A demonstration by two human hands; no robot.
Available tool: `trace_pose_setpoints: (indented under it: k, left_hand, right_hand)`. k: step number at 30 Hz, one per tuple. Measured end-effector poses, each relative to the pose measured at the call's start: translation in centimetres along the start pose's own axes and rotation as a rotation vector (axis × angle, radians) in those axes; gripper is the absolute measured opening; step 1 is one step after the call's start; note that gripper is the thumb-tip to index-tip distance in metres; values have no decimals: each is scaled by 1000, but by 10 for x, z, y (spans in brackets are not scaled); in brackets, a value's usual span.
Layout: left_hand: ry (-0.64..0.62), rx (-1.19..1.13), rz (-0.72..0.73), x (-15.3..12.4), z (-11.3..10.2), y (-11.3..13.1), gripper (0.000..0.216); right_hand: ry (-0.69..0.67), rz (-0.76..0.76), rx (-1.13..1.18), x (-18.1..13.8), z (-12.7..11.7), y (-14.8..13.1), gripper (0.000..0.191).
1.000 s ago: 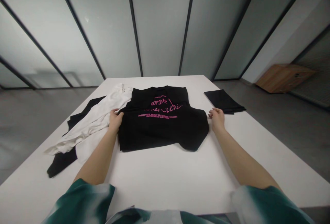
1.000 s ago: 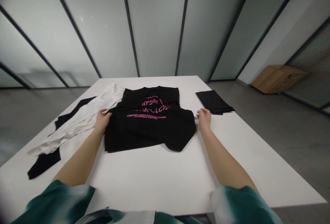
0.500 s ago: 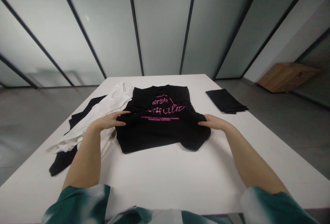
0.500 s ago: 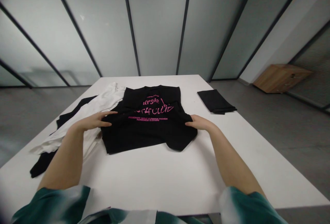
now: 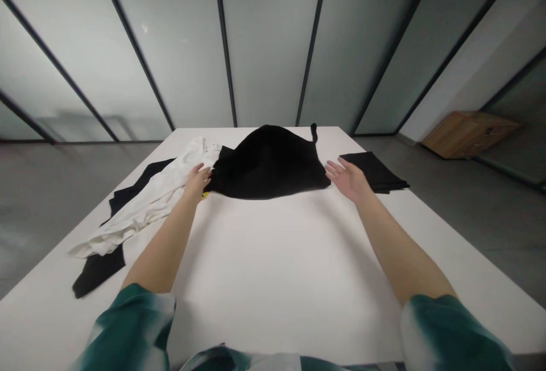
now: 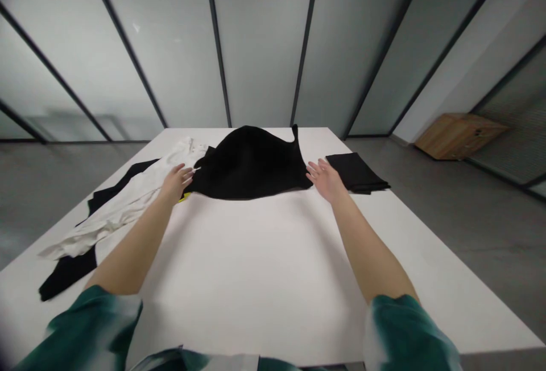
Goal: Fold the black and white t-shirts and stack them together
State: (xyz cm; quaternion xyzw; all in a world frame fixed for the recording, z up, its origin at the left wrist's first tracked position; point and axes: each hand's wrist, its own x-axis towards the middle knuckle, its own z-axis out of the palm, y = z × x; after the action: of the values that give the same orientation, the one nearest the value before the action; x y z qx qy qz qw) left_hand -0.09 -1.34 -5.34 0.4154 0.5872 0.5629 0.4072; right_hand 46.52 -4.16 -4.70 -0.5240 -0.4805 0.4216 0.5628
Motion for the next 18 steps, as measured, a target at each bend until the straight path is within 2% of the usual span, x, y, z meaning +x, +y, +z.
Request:
trace_pose_setpoints:
  k: [3,6,8,11,14,18]
  left_hand:
    - [70,298,26,-4,2,-28,46]
    - [68,685,189,-12,-3,-44,47]
    - [85,878,247,-14,-6,-48,48]
    - [51,963,197,-13,-7,-45,41]
    - [31,919,146,-11,-7,-38,22]
    - [59,662,186,-8,-8,-31,11]
  right_hand:
    - [84,70,-251,-1,9,38,48]
    - [96,-5,-657,-7,13,65,45]
    - [134,-38,-888,-10,14,72,44]
    - [229,-3,-1090,-6,17,70,43]
    - [186,25,-1032,2,17,65,28]
    - [200,-36,-629,8,5,59,19]
